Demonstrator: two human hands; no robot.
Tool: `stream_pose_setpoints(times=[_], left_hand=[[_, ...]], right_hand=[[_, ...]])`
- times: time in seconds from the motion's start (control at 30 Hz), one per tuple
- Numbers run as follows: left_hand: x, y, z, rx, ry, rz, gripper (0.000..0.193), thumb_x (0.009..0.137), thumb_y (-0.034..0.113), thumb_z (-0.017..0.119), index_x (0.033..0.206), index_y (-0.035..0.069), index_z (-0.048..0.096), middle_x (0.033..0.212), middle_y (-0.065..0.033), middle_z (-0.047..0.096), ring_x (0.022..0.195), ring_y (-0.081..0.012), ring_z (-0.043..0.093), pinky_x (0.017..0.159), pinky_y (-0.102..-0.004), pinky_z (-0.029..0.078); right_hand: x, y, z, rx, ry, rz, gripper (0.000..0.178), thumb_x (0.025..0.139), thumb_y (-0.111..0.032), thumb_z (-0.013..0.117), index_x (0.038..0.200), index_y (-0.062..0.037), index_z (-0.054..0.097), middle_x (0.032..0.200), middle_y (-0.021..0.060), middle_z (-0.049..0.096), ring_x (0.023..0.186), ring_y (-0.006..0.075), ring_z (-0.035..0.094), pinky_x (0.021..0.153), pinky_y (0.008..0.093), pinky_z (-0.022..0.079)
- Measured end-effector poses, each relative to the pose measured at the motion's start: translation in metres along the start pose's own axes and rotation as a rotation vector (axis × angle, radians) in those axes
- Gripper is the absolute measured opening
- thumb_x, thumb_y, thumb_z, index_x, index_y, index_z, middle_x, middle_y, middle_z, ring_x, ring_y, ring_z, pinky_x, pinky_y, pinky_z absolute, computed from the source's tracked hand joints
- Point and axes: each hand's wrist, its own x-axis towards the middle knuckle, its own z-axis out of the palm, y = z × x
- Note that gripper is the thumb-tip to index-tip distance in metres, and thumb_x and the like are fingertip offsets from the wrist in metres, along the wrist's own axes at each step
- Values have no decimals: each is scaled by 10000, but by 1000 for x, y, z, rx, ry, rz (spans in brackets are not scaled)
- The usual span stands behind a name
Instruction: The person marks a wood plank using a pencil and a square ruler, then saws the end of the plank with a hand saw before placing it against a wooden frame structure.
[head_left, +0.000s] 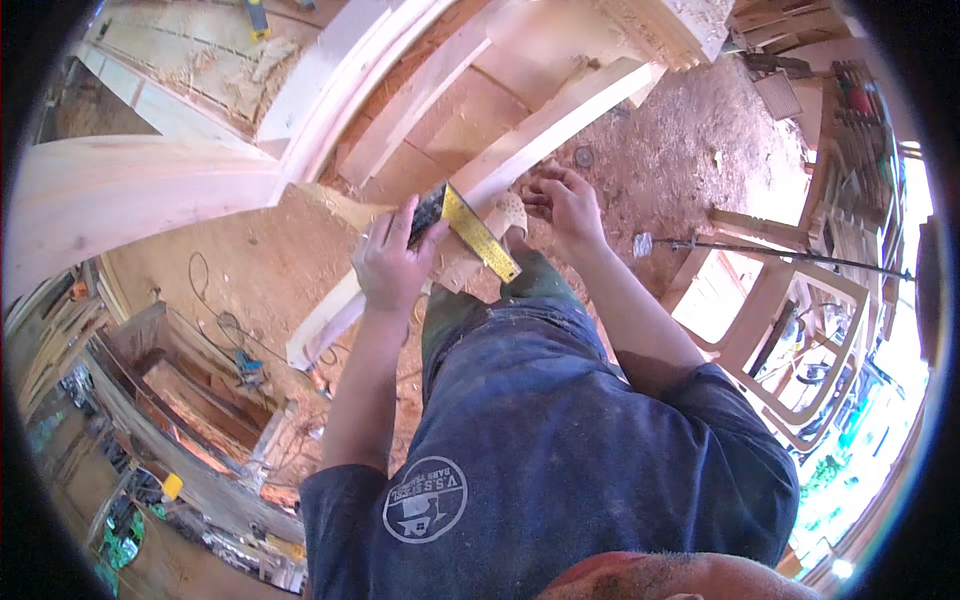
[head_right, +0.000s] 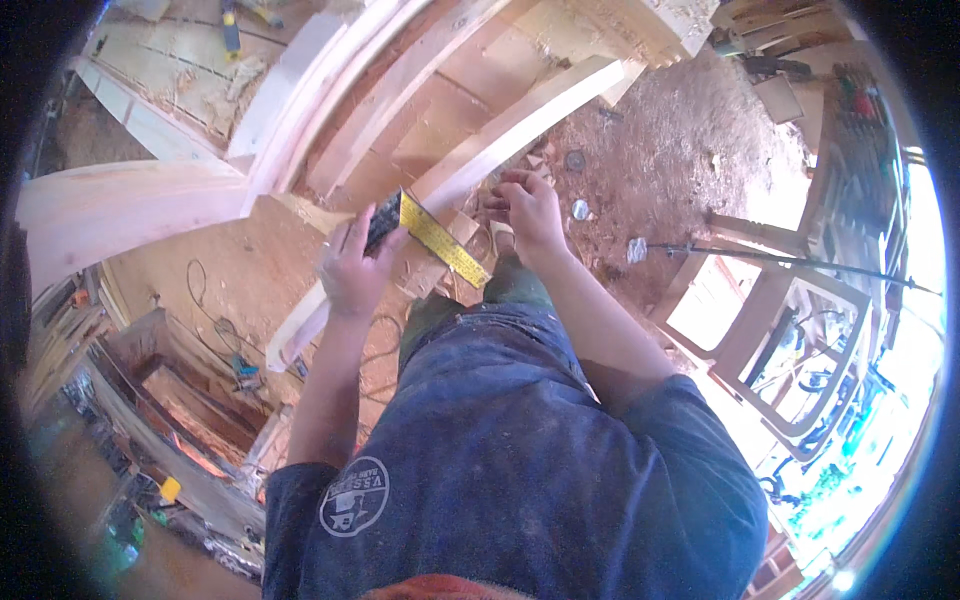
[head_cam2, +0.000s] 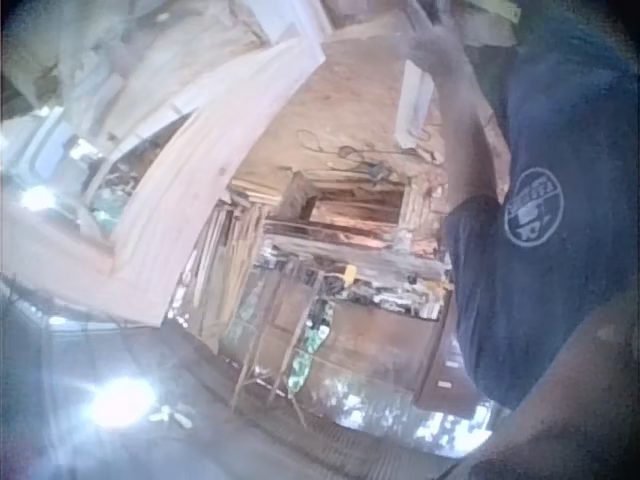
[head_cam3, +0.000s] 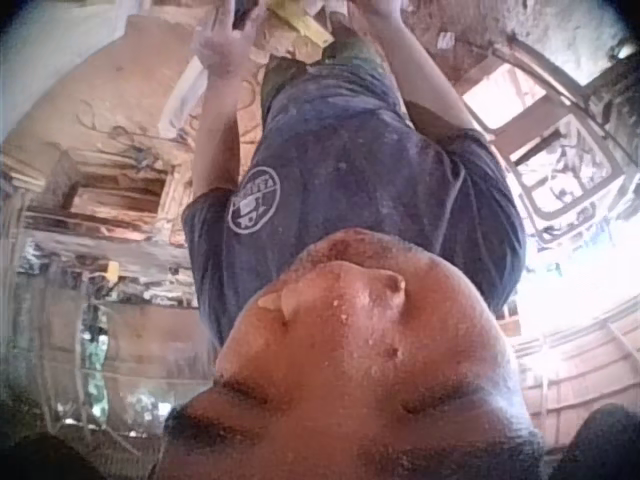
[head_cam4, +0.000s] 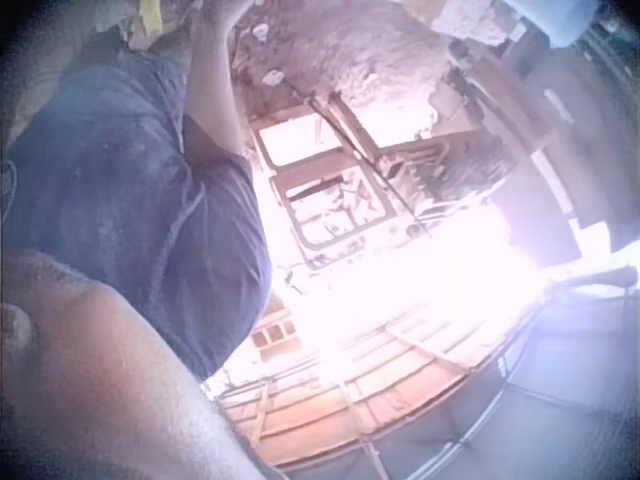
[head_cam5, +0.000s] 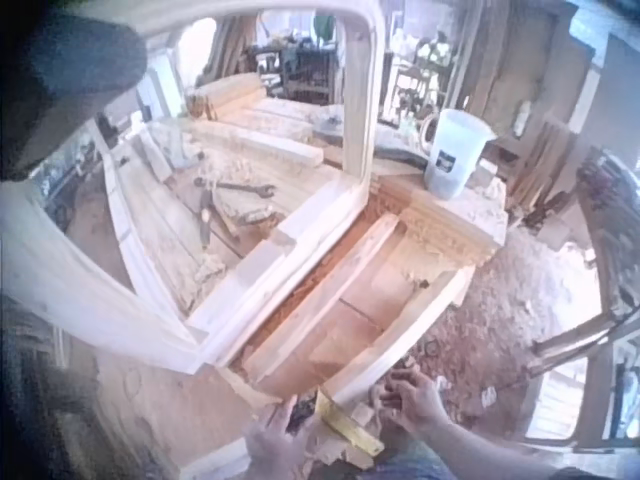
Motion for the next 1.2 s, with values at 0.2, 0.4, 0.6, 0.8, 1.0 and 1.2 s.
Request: stream_pose_setpoints(times=[0.2, 0.4, 0.6, 0.8, 1.0, 1.2], left_hand=[[0, 8, -7, 4, -11, 30, 507, 849, 369, 861, 1246, 84, 728, 961, -155, 701, 825, -378, 700, 711, -489, 568], [-5, 35, -63, -147, 105, -20, 487, 827, 290, 909, 1194, 17, 742, 957, -146, 732, 842, -303, 739, 731, -421, 599], [-6, -5, -104, -247, 349, -121, 459, 836, 191, 895, 1220, -1, 730, 958, -164, 742, 798, -277, 739, 693, -387, 599], [-19, -44, -53, -590, 287, -622, 504, 865, 249, 866, 1248, -43, 718, 1079, -169, 770, 929, -243, 740, 847, -374, 579], [-26, -54, 15, -587, 128, -683, 519, 886, 275, 833, 1257, -64, 704, 1152, -219, 736, 1011, -321, 729, 914, -410, 567], [-38, -48, 10, -427, 143, -589, 532, 831, 277, 853, 1294, 54, 716, 1119, -214, 586, 1025, -355, 652, 922, -458, 550]], right_hand=[[15, -6, 42, -22, -52, 75, 421, 947, -283, 768, 1172, 49, 638, 985, 137, 689, 765, 225, 709, 645, 321, 586], [-30, -66, 49, -103, 39, -295, 235, 918, -117, 743, 1043, 68, 669, 857, 114, 707, 724, 207, 735, 631, 341, 652], [-116, -286, 75, -557, 251, -1043, 520, 904, -425, 766, 1185, 10, 723, 952, 101, 777, 876, 171, 755, 767, 348, 591], [-213, -420, 129, -470, 15, -1564, 344, 976, -285, 692, 1115, 30, 689, 894, 89, 743, 704, 179, 723, 638, 321, 597], [-230, -471, 189, -523, 62, -1711, 245, 945, -225, 741, 931, 19, 728, 754, 52, 686, 650, 121, 656, 577, 282, 531], [-204, -485, 211, -538, -128, -1689, 223, 928, -224, 759, 908, -5, 723, 736, 34, 675, 605, 111, 629, 553, 282, 515]])
